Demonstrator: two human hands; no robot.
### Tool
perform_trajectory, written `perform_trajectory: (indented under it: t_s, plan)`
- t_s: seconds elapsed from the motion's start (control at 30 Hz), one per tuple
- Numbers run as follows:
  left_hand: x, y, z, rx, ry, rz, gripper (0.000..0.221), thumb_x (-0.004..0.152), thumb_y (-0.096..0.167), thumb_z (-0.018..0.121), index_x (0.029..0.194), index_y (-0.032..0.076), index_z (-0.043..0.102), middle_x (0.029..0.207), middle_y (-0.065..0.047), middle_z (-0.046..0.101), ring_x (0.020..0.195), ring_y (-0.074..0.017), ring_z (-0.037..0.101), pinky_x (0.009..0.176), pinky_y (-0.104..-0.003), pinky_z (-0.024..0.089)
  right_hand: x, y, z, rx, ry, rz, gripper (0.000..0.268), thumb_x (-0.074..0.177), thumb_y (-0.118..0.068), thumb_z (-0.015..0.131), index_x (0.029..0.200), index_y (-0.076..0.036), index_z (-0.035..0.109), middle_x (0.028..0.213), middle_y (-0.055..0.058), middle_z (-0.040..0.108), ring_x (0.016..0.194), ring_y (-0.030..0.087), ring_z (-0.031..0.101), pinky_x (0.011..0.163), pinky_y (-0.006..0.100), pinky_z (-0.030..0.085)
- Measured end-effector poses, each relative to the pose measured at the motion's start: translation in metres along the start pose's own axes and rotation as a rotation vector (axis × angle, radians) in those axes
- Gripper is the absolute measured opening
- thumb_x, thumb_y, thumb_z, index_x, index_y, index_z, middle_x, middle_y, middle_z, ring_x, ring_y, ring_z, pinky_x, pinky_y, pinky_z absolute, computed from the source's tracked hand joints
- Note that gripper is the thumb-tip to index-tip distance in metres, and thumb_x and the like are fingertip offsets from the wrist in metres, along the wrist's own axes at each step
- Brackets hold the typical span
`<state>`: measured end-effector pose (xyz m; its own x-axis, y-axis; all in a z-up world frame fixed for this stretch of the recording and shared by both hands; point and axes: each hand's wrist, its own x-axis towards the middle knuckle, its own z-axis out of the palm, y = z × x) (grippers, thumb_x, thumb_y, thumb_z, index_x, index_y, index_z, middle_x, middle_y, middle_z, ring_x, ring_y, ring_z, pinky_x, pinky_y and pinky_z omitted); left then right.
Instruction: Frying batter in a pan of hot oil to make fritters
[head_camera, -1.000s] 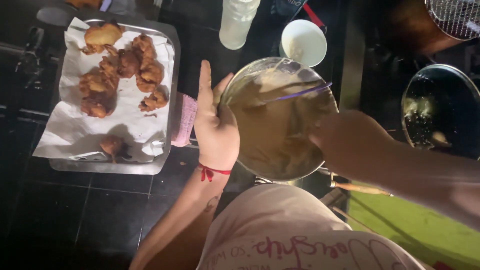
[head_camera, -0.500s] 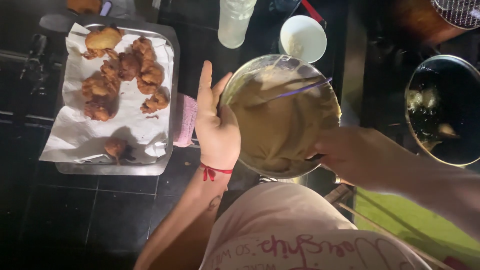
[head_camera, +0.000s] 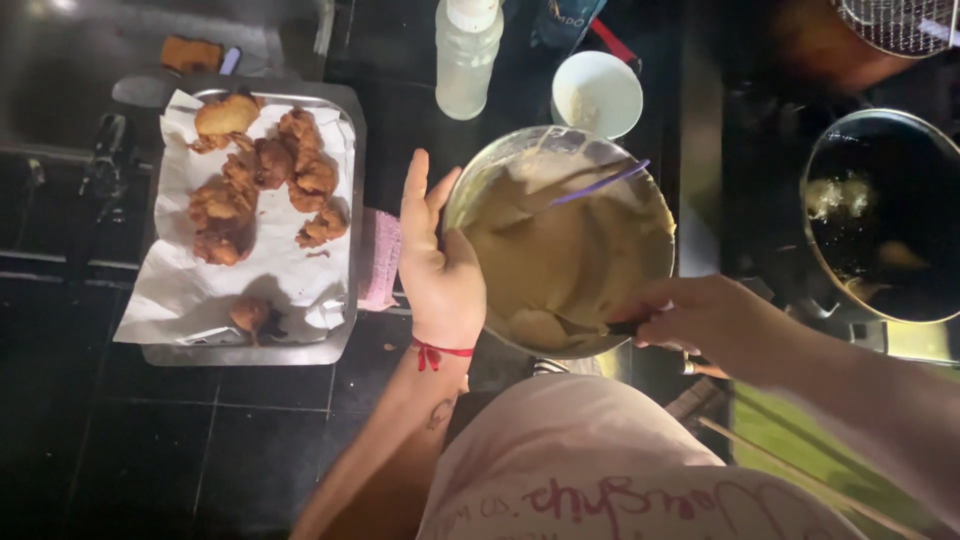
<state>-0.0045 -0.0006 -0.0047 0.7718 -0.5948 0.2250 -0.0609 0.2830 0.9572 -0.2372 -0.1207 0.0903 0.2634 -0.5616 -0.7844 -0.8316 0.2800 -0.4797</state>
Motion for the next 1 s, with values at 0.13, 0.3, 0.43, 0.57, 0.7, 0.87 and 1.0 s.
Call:
perform_trajectory:
  t_s: [0.13, 0.3, 0.43, 0.57, 0.7, 0.87, 1.0]
  plan:
    - [-0.001, -0.005, -0.001, -0.009, -0.017, 0.016, 0.079, 0.092, -0.017, 0.030, 0.168, 0.004, 0.033, 0.168, -0.021, 0.049, 0.155, -0.0275, 0.054, 0.135, -0.039, 0.040, -0.014, 0.005, -0.002, 0.179, 0.008, 0.117, 0.044, 0.091, 0.006, 0.073, 0.129, -0.005, 0.091, 0.093, 0.012, 0.073, 0.067, 0.018, 0.039, 0.062, 0.028, 0.028]
    - [0.000, -0.004, -0.006, 0.003, -0.054, -0.004, 0.078, 0.095, -0.016, 0.036, 0.169, 0.007, 0.030, 0.162, -0.026, 0.055, 0.155, -0.0277, 0.053, 0.134, -0.038, 0.040, -0.034, 0.006, -0.014, 0.259, 0.039, 0.083, 0.047, 0.093, 0.002, 0.066, 0.133, -0.004, 0.091, 0.091, 0.017, 0.076, 0.071, 0.019, 0.044, 0.069, 0.032, 0.028]
    - [0.004, 0.018, -0.011, 0.250, -0.097, 0.072, 0.071, 0.104, 0.000, 0.058, 0.169, 0.011, 0.031, 0.161, -0.021, 0.059, 0.154, -0.0275, 0.054, 0.132, -0.038, 0.036, -0.035, 0.028, -0.031, 0.356, 0.014, -0.093, 0.046, 0.094, 0.000, 0.061, 0.130, 0.005, 0.089, 0.058, 0.009, 0.037, 0.053, 0.019, 0.030, 0.059, 0.033, 0.028]
    - [0.011, 0.050, -0.017, 0.532, -0.144, 0.186, 0.063, 0.107, 0.023, 0.058, 0.167, 0.016, 0.041, 0.168, -0.011, 0.055, 0.163, -0.0405, 0.040, 0.135, -0.065, 0.015, -0.056, 0.010, -0.030, 0.457, 0.097, -0.173, 0.048, 0.094, 0.007, 0.058, 0.134, 0.015, 0.082, 0.094, 0.025, 0.076, 0.065, 0.022, 0.038, 0.060, 0.032, 0.025]
    - [0.013, 0.079, -0.016, 0.589, -0.190, 0.359, 0.054, 0.115, 0.032, 0.055, 0.163, 0.008, 0.049, 0.167, -0.010, 0.054, 0.163, -0.0445, 0.043, 0.137, -0.060, 0.025, -0.069, -0.003, -0.039, 0.246, 0.244, -0.241, 0.036, 0.092, 0.002, 0.076, 0.125, 0.003, 0.088, 0.106, 0.017, 0.087, 0.095, 0.024, 0.073, 0.084, 0.033, 0.049]
    - [0.008, 0.077, -0.015, 0.602, -0.235, 0.322, 0.056, 0.116, 0.036, 0.054, 0.165, 0.009, 0.047, 0.169, -0.007, 0.052, 0.165, -0.0408, 0.041, 0.137, -0.063, 0.020, -0.065, 0.003, -0.066, -0.084, 0.340, -0.360, 0.032, 0.093, -0.013, 0.084, 0.123, -0.016, 0.094, 0.070, 0.006, 0.073, 0.059, 0.014, 0.052, 0.055, 0.026, 0.032]
    - [0.014, 0.052, -0.019, 0.620, -0.285, 0.273, 0.073, 0.097, 0.000, 0.058, 0.167, 0.007, 0.038, 0.167, -0.016, 0.053, 0.153, -0.0393, 0.050, 0.131, -0.052, 0.031, -0.046, 0.000, -0.076, -1.028, 0.623, -0.978, 0.034, 0.091, -0.017, 0.073, 0.118, -0.033, 0.085, 0.095, -0.010, 0.082, 0.075, 0.015, 0.074, 0.067, 0.031, 0.061]
